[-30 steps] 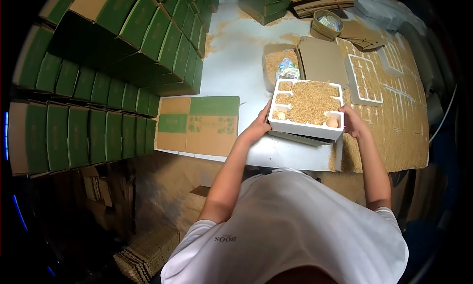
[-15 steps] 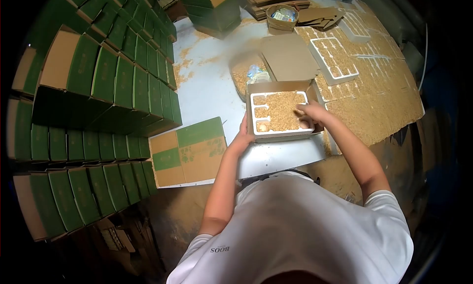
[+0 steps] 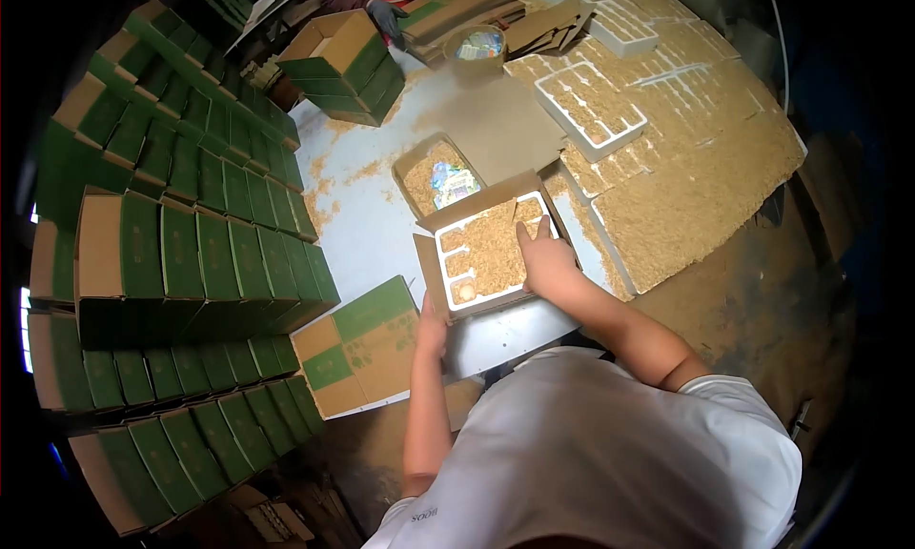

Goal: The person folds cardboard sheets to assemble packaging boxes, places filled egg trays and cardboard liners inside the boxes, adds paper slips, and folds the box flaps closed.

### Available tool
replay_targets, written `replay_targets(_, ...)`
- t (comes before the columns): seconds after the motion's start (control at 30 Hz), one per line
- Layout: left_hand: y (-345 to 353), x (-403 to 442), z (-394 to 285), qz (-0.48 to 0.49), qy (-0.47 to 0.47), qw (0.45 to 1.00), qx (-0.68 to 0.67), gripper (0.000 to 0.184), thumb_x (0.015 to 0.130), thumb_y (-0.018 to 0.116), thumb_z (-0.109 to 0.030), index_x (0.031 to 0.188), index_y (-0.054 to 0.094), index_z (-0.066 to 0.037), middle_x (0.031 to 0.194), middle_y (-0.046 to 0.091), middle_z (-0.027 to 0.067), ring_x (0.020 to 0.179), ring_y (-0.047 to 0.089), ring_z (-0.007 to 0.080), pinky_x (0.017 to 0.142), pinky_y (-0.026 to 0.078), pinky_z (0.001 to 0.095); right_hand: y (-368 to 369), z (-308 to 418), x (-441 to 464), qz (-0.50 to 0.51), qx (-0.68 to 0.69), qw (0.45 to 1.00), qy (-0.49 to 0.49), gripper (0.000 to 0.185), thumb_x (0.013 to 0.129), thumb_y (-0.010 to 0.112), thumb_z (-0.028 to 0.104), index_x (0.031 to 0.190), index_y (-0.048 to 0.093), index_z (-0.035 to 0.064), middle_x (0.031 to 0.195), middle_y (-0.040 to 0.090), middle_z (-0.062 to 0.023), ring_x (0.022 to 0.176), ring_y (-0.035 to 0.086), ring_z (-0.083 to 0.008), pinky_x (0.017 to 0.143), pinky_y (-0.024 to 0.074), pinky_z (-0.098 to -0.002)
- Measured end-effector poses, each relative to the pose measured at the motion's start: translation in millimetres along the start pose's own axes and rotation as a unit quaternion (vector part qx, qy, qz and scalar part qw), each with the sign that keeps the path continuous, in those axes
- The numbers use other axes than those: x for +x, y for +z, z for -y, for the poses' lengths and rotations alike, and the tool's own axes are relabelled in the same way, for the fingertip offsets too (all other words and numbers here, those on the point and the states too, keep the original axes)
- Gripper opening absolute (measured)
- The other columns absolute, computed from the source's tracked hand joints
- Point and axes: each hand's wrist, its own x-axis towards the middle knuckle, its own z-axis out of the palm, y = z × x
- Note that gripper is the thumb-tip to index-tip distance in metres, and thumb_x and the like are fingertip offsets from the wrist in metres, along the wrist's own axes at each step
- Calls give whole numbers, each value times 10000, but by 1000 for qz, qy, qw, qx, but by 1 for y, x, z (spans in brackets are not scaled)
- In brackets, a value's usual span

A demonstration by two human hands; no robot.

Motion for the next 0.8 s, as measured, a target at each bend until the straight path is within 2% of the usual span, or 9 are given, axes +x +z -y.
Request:
replay_targets(0.1,5,-17,4,-12,-2,1000,-1,698,783,465,66,1463,426,-86,1091,626,41,805,544,105,648,417,233,1,10,-16,14,-82,997,-7,802,789,735,177,1510,383,164,1563,295,-303,1193,584,-452,888,537,-435)
replay_targets(0.2,21,-31,16,-30,12,999,38,722,776,475,55,1477,406,-106,1135,614,52,858,553,129,680,434,250,39,7,-11,-111,-124,976,-138,993,695,837,206,1544,323,166,1547,314,-293,1325,449,-504,1051,447,-508)
replay_targets(0.23,26,-38,15,-35,7,999,30,732,772,479,50,1482,399,-113,1153,608,55,882,554,137,692,438,256,53,7,-3,-100,-97,978,-153,1067,644,871,213,1551,311,175,1554,320,-273,1383,377,-505,1134,349,-516)
replay_targets(0.33,29,-44,23,-53,11,998,27,746,765,486,43,1487,391,-118,1181,600,58,921,550,145,716,439,258,56,8,11,-12,-105,975,-195,1155,585,905,208,1562,291,177,1560,314,-269,1398,355,-509,1135,349,-521)
replay_targets(0.47,40,-56,9,-69,-30,997,35,792,752,483,58,1515,361,-117,1200,593,58,917,553,149,739,441,258,58,9,20,-40,-126,954,-268,1267,542,939,231,1590,226,190,1599,234,-278,1442,235,-558,1178,234,-579)
replay_targets(0.5,42,-56,6,-61,-29,998,-4,812,754,476,73,1532,338,-113,1240,587,75,1015,570,168,801,462,273,60,11,23,-52,-136,950,-278,1297,542,941,229,1601,192,199,1619,186,-274,1451,189,-575,1184,187,-600)
replay_targets(0.6,44,-54,12,-79,-19,997,-9,805,767,464,87,1537,333,-110,1316,565,104,1154,559,206,897,471,301,34,22,23,57,-182,928,-322,1286,559,926,203,1605,178,202,1633,164,-256,1452,177,-579,1185,168,-609)
replay_targets(0.63,43,-54,15,-78,-13,997,-5,776,785,453,94,1530,345,-93,1385,532,128,1249,524,240,983,456,330,46,23,28,48,-179,920,-344,1276,569,917,194,1606,174,190,1643,156,-236,1451,178,-582,1191,139,-608)
replay_targets(0.8,48,-54,13,-115,-22,992,-40,718,803,444,84,1506,369,-41,1392,532,136,1252,524,249,1016,435,342,71,23,38,24,-191,907,-374,1324,535,938,219,1606,163,148,1646,169,-216,1453,206,-563,1198,114,-601)
